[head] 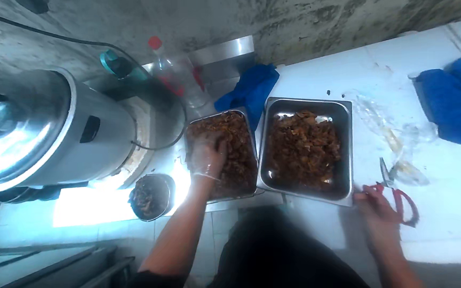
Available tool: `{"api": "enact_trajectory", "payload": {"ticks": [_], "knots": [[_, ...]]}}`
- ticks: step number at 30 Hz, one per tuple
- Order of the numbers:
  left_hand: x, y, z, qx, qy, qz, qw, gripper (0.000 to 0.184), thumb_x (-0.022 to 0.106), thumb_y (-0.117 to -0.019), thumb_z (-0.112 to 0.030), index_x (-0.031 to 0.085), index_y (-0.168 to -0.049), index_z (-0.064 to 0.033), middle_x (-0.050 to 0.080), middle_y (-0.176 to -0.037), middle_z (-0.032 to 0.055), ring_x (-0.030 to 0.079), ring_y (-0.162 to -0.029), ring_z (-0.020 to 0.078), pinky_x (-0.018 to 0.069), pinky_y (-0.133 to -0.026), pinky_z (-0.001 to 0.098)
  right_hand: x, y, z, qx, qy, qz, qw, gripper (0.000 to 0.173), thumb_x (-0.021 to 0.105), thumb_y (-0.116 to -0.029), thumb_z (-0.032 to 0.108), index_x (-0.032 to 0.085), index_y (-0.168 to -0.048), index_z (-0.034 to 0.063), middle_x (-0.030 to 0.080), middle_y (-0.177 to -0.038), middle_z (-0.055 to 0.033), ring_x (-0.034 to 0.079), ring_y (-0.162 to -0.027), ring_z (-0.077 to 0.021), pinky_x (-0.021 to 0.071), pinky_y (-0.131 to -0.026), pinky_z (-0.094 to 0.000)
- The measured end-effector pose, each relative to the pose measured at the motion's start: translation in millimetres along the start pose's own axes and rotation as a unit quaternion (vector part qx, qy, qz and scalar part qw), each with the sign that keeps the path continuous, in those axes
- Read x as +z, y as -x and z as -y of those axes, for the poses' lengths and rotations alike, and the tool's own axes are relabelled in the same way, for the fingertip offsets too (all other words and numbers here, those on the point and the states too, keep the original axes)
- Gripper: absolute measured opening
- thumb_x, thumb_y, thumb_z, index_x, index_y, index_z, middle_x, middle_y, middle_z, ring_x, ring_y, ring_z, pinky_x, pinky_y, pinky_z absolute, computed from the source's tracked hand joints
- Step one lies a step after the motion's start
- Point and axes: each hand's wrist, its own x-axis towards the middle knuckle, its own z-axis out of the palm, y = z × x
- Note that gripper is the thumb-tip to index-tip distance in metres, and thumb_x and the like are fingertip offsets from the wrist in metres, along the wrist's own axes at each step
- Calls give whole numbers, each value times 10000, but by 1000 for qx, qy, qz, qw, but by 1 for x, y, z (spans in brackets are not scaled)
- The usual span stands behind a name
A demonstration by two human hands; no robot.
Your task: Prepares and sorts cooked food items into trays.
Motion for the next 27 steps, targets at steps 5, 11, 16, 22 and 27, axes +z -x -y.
{"api": "enact_trajectory", "payload": {"ticks": [5, 11, 16, 22, 27], "knots": [[23, 11, 36, 91, -53, 56, 993, 472, 624, -990, -344, 582, -1457, -291, 501, -1527, 110, 493, -1393, 340, 475, -1083, 561, -28, -10, -23, -32, 260, -42, 964, 506, 674, -953, 231, 587, -1362, -54, 489, -1439, -354, 430, -1354, -558, 330, -1103, -719], [-6, 25, 33, 189, 50, -52, 979, 260, 604, -987, -158, 748, -1204, -135, 665, -1292, 103, 632, -1207, 253, 529, -1021, 481, -24, 7, -34, -38, 362, -106, 925, 566, 659, -892, 374, 643, -1333, 21, 459, -1479, -329, 423, -1324, -593, 370, -975, -770], [-4, 7, -1, 181, -2, 2, 983, 307, 610, -999, -256, 717, -1271, -164, 597, -1421, 109, 543, -1344, 309, 461, -1098, 540, -36, -11, -48, 1, 332, -88, 939, 658, 631, -945, 441, 540, -1464, 45, 381, -1562, -290, 342, -1419, -561, 346, -1011, -789], [41, 4, -106, 200, -3, 135, 971, 593, 698, -943, -395, 544, -1489, -225, 455, -1564, 131, 446, -1432, 341, 436, -1128, 542, -40, -22, -32, 37, 359, -73, 930, 583, 654, -965, 356, 533, -1462, 77, 497, -1442, -306, 474, -1272, -582, 395, -868, -803], [102, 22, -168, 295, -42, 183, 937, 448, 638, -983, -336, 601, -1427, -302, 531, -1472, 171, 498, -1362, 394, 498, -1032, 564, -40, -20, -30, 50, 368, -51, 927, 553, 679, -959, 284, 537, -1456, 85, 558, -1353, -299, 561, -1178, -545, 443, -853, -759]]}}
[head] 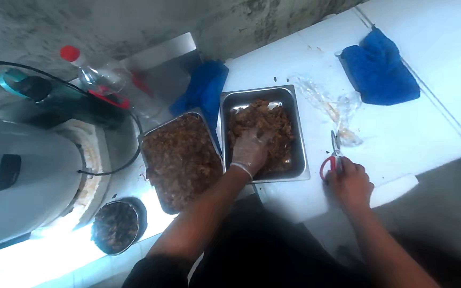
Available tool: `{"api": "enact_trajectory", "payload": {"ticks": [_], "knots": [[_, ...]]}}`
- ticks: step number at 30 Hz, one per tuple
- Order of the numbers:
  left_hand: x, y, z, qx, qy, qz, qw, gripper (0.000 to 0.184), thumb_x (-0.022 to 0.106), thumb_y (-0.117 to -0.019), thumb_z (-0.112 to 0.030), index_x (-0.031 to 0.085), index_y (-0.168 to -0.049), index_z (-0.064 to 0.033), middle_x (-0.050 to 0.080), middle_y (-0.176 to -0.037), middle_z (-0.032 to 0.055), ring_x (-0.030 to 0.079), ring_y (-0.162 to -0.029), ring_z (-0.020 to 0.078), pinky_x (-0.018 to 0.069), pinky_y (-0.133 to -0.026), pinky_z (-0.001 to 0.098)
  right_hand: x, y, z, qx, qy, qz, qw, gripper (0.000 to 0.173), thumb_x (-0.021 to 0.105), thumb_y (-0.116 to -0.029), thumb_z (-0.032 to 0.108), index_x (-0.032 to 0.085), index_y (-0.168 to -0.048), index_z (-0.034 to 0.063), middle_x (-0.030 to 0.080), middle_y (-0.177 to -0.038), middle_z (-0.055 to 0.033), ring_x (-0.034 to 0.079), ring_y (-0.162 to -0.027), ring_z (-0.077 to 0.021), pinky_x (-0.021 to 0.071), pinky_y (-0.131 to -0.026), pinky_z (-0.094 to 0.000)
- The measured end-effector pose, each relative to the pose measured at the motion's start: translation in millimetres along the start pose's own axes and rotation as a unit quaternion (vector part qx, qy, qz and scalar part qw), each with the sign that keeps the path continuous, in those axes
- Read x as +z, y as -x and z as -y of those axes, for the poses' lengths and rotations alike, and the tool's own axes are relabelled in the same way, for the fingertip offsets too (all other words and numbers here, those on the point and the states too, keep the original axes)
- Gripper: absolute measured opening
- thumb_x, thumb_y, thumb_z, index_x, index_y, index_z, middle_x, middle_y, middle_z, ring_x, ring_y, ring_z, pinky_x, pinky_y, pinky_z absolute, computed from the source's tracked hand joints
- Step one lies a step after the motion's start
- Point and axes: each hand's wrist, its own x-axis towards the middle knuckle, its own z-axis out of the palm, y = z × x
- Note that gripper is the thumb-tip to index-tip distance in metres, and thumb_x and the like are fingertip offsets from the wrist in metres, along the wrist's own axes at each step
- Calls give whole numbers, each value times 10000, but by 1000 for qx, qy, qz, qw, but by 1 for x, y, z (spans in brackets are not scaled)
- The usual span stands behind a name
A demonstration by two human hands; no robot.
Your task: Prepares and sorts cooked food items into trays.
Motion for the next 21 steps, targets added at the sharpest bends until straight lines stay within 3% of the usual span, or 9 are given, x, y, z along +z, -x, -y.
{"api": "enact_trajectory", "payload": {"ticks": [2, 5, 9, 11, 14, 16, 18, 20, 21], "knots": [[5, 7, -13, 83, -46, 43, 995, 346, 614, -980, -188, 685, -1314, -245, 617, -1353, 144, 569, -1283, 368, 547, -979, 529, 1, 7, -3, 5, 0, 1, 1000, 567, 698, -939, 278, 546, -1452, 92, 578, -1342, -278, 579, -1171, -519, 453, -855, -744], [11, 11, -5, 154, -69, 43, 985, 265, 620, -986, -259, 726, -1226, -227, 649, -1305, 99, 600, -1231, 327, 553, -949, 508, 3, 22, -8, 9, -2, 4, 1000, 582, 688, -939, 294, 540, -1464, 91, 584, -1348, -264, 591, -1168, -498, 454, -875, -726], [-3, -15, -2, 5, -26, 4, 1000, 495, 642, -946, -487, 620, -1400, -291, 429, -1589, 88, 404, -1448, 369, 440, -1092, 591, -1, 39, -7, 16, 1, 41, 999, 611, 695, -924, 268, 517, -1485, 106, 579, -1336, -292, 600, -1133, -531, 453, -869, -747], [-10, -17, -9, 13, 0, 22, 1000, 599, 702, -902, -515, 566, -1455, -327, 361, -1638, 77, 343, -1493, 359, 409, -1130, 595, -3, 43, -3, 6, -2, 62, 998, 628, 690, -923, 245, 493, -1502, 102, 569, -1334, -311, 596, -1128, -551, 459, -863, -763], [-27, 18, -9, 59, 10, -17, 998, 601, 683, -924, -525, 564, -1468, -300, 413, -1608, 69, 346, -1499, 307, 340, -1194, 539, -1, 43, -13, -14, -28, 73, 997, 654, 720, -896, 232, 496, -1493, 87, 553, -1327, -322, 598, -1119, -540, 491, -850, -738], [-33, 63, 11, 10, -1, -103, 995, 542, 675, -936, -523, 622, -1413, -273, 449, -1584, 61, 351, -1500, 295, 312, -1218, 546, 3, 43, -24, -23, -55, 70, 996, 656, 739, -873, 228, 516, -1467, 63, 559, -1313, -312, 591, -1134, -518, 489, -872, -722], [-23, 108, 54, -105, -66, -176, 977, 551, 635, -926, -576, 614, -1414, -321, 447, -1588, 73, 345, -1499, 330, 289, -1194, 616, 8, 44, -32, -28, -64, 65, 995, 650, 734, -874, 235, 520, -1460, 51, 563, -1309, -307, 586, -1143, -508, 484, -891, -711], [-17, 136, 101, -237, -104, -141, 955, 622, 596, -935, -601, 505, -1507, -375, 355, -1637, 130, 285, -1511, 421, 250, -1154, 716, 9, 46, -31, -21, -62, 56, 996, 645, 734, -881, 231, 520, -1463, 55, 558, -1316, -311, 587, -1145, -510, 485, -892, -714], [-16, 145, 120, -275, -89, -118, 950, 584, 612, -957, -527, 511, -1507, -360, 370, -1623, 151, 328, -1484, 431, 304, -1128, 706, 10, 47, -29, -18, -59, 51, 997, 646, 738, -876, 222, 522, -1462, 56, 555, -1319, -313, 587, -1143, -512, 486, -884, -715]]}}
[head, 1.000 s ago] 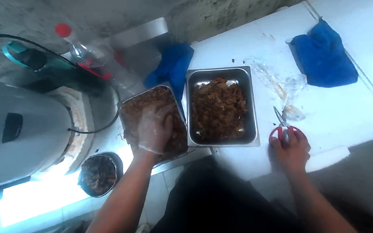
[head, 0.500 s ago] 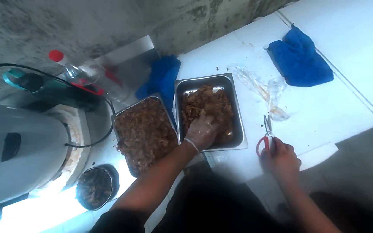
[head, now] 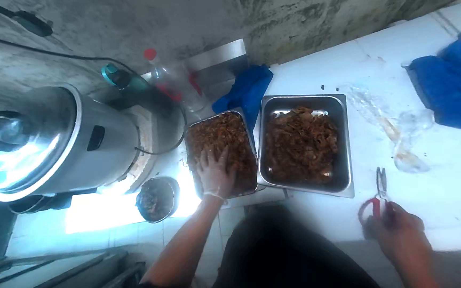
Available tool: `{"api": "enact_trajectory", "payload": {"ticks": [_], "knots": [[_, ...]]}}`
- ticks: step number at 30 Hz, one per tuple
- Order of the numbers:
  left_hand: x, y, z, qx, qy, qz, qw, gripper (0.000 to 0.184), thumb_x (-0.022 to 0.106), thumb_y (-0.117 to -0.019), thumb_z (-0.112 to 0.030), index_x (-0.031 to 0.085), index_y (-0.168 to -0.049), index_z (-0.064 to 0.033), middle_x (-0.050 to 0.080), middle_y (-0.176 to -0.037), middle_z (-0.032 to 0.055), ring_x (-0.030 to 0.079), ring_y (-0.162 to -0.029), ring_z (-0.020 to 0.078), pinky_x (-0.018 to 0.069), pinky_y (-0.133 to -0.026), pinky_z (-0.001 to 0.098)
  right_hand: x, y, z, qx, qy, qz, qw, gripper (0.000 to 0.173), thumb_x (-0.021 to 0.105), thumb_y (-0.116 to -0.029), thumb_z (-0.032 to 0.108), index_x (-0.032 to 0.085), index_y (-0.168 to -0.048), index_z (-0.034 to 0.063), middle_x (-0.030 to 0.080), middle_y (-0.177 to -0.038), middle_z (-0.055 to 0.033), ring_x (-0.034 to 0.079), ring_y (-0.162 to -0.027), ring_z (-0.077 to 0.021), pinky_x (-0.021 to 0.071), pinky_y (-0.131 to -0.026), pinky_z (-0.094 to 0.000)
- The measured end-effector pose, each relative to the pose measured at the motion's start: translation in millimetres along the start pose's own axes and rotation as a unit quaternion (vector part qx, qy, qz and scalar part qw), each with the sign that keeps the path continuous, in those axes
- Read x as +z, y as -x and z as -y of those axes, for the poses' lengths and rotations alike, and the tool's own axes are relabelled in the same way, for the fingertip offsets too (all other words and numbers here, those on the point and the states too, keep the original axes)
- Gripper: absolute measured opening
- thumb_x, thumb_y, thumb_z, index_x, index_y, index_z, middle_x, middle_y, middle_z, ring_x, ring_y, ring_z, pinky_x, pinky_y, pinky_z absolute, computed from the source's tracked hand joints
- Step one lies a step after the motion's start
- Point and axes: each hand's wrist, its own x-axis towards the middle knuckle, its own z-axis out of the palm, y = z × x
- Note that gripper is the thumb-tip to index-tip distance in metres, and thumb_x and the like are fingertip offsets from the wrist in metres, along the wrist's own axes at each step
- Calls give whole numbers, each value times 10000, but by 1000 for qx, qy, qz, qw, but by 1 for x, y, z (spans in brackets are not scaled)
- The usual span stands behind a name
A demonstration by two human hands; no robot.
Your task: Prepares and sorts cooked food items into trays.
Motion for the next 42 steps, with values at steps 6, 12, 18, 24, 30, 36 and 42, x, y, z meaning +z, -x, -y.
{"api": "enact_trajectory", "payload": {"ticks": [6, 12, 18, 24, 30, 36, 42], "knots": [[-14, -4, 15, 108, 69, -48, 991, 277, 646, -954, -194, 750, -1210, -209, 659, -1289, 131, 630, -1205, 320, 561, -964, 507, -3, -7, 2, 13, 8, 15, 1000, 678, 770, -858, 245, 519, -1469, 90, 549, -1335, -283, 595, -1132, -478, 495, -874, -698], [-12, -19, -26, 112, 20, 163, 980, 461, 655, -967, -346, 613, -1422, -283, 473, -1552, 86, 411, -1437, 390, 493, -1018, 612, 1, -4, -3, 1, -2, 15, 1000, 679, 756, -875, 260, 506, -1483, 86, 542, -1342, -288, 586, -1150, -475, 494, -899, -692], [-40, -13, 7, 112, 128, -5, 985, 308, 631, -969, -158, 732, -1258, -188, 659, -1323, 106, 630, -1236, 275, 540, -1023, 470, 3, 1, -1, 5, -11, -10, 1000, 633, 750, -890, 229, 530, -1465, 81, 546, -1339, -290, 588, -1146, -480, 487, -901, -693], [-54, -21, -79, 158, 271, 62, 948, 495, 669, -966, -204, 591, -1455, -214, 559, -1471, 89, 565, -1325, 246, 523, -1062, 457, 5, -4, -4, -14, -19, -3, 1000, 658, 750, -873, 235, 524, -1466, 61, 549, -1333, -304, 586, -1154, -474, 484, -924, -686], [5, -1, -44, 193, 55, 84, 976, 483, 536, -1025, -409, 525, -1501, -327, 455, -1587, 41, 326, -1508, 338, 322, -1183, 598, 3, -1, -2, -11, -31, 5, 999, 682, 744, -876, 252, 501, -1480, 48, 535, -1344, -311, 579, -1163, -467, 490, -938, -657], [30, 26, 29, 234, 108, -112, 960, 298, 662, -899, -107, 761, -1161, -206, 714, -1159, 74, 637, -1195, 283, 535, -1018, 471, 9, 6, 12, 9, -38, 0, 999, 728, 742, -875, 285, 475, -1502, 26, 500, -1386, -339, 533, -1231, -504, 456, -995, -673], [24, 36, 71, 126, 131, -111, 977, 419, 636, -940, -458, 704, -1280, -223, 586, -1419, 78, 477, -1390, 299, 392, -1159, 540, 12, 9, 18, -1, -36, -20, 999, 685, 743, -869, 292, 521, -1462, 30, 528, -1351, -328, 532, -1225, -502, 443, -995, -682]]}}
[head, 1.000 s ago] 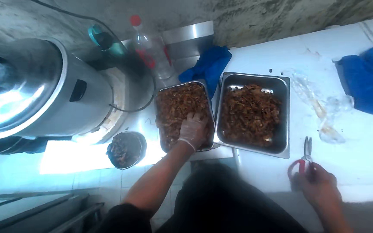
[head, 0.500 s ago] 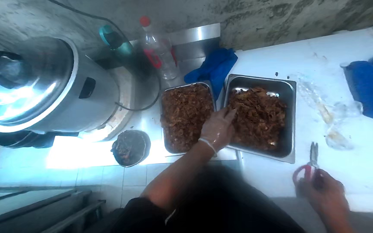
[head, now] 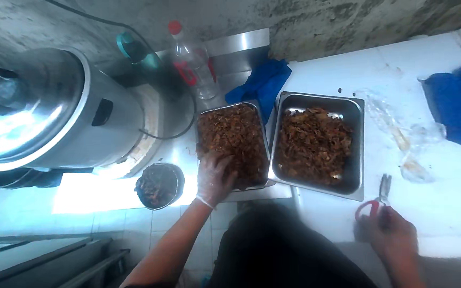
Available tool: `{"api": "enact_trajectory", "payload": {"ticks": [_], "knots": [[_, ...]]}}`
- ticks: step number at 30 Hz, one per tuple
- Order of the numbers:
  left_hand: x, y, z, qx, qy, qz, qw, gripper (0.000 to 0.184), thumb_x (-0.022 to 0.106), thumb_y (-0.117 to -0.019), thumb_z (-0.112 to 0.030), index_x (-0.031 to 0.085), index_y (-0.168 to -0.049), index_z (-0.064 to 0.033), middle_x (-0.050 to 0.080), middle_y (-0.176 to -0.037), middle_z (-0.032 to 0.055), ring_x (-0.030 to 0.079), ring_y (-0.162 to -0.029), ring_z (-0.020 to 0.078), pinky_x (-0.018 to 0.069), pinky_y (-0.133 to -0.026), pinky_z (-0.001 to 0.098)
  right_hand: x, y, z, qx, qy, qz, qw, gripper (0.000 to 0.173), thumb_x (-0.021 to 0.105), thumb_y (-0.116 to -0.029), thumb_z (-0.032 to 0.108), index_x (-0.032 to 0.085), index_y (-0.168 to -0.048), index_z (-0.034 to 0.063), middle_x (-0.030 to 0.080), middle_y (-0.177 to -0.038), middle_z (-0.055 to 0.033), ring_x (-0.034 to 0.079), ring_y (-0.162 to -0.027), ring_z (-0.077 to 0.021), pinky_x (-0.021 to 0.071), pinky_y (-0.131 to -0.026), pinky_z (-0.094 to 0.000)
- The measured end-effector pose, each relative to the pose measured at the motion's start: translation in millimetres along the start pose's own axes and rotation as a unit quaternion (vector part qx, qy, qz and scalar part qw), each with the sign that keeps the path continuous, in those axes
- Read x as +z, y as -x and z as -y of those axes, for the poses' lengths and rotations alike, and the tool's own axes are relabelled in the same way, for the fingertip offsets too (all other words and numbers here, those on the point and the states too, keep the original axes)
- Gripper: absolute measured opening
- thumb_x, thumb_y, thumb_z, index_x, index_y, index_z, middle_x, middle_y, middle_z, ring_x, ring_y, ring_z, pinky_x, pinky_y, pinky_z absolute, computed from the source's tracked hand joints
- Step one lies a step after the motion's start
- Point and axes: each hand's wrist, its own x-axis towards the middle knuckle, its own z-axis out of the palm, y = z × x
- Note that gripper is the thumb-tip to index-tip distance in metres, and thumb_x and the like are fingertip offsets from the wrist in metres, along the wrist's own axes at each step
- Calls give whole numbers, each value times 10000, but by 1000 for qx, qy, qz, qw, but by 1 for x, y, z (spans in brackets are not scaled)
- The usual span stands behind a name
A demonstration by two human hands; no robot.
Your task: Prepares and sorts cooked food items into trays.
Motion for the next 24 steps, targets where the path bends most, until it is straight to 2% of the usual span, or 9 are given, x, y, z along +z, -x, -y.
{"api": "enact_trajectory", "payload": {"ticks": [2, 5, 7, 9, 11, 13, 15, 18, 24], "knots": [[11, 14, 8, 13, -4, 28, 1000, 383, 635, -942, -444, 720, -1260, -248, 562, -1460, 84, 453, -1420, 313, 375, -1167, 561, 0, 2, 10, -12, 18, -7, 1000, 651, 731, -878, 294, 540, -1423, -5, 528, -1348, -341, 505, -1254, -530, 414, -1023, -697], [11, 20, 16, -29, 32, -61, 997, 222, 633, -920, -115, 766, -1098, -111, 652, -1300, 129, 610, -1239, 305, 537, -1021, 485, -2, 6, 23, -36, 21, -28, 999, 592, 721, -893, 274, 568, -1376, -31, 526, -1355, -353, 489, -1267, -549, 386, -1038, -710], [11, 17, 15, -60, 50, -101, 992, 250, 611, -927, -89, 753, -1133, -94, 644, -1289, 141, 614, -1212, 296, 541, -1001, 461, -3, 8, 27, -48, 24, -32, 998, 607, 702, -904, 287, 547, -1399, -29, 504, -1392, -346, 466, -1299, -547, 372, -1058, -705], [12, 10, 2, -23, 57, -83, 995, 301, 635, -932, -246, 737, -1196, -143, 623, -1344, 116, 568, -1285, 290, 500, -1058, 489, -2, 9, 29, -57, 28, -30, 998, 623, 693, -910, 301, 534, -1413, -31, 493, -1415, -342, 456, -1319, -541, 364, -1076, -696], [14, 2, -24, 26, 7, 13, 1000, 523, 627, -905, -560, 665, -1348, -284, 525, -1504, 102, 411, -1451, 346, 364, -1161, 597, -1, 10, 30, -67, 26, -22, 997, 618, 701, -909, 289, 537, -1409, -35, 486, -1421, -354, 449, -1324, -554, 357, -1079, -709], [24, -6, -40, 61, -68, 96, 991, 620, 570, -905, -678, 543, -1463, -408, 421, -1599, 118, 338, -1487, 409, 365, -1092, 666, -2, 9, 34, -73, 22, -15, 997, 599, 713, -906, 253, 543, -1404, -34, 482, -1412, -368, 449, -1314, -572, 367, -1060, -723], [32, -16, -37, 86, -89, 93, 988, 475, 581, -965, -465, 580, -1435, -393, 498, -1532, 113, 482, -1376, 394, 510, -925, 584, 0, 8, 35, -74, 23, -15, 997, 581, 700, -904, 251, 553, -1397, -19, 492, -1415, -352, 456, -1319, -557, 378, -1058, -712], [26, -34, -23, 121, -15, 35, 992, 363, 701, -869, -96, 747, -1214, -200, 688, -1227, 131, 697, -1059, 342, 621, -713, 501, 0, 13, 29, -75, 16, -13, 997, 571, 693, -914, 243, 557, -1409, -5, 483, -1438, -342, 446, -1335, -551, 375, -1067, -705], [-34, -74, -46, -1, 126, -87, 988, 270, 608, -935, -69, 779, -1130, -140, 725, -1177, 92, 685, -1121, 208, 569, -981, 417, -2, 24, 9, -56, -5, -43, 997, 624, 696, -906, 272, 537, -1447, 3, 498, -1452, -303, 473, -1317, -526, 386, -1058, -694]]}}
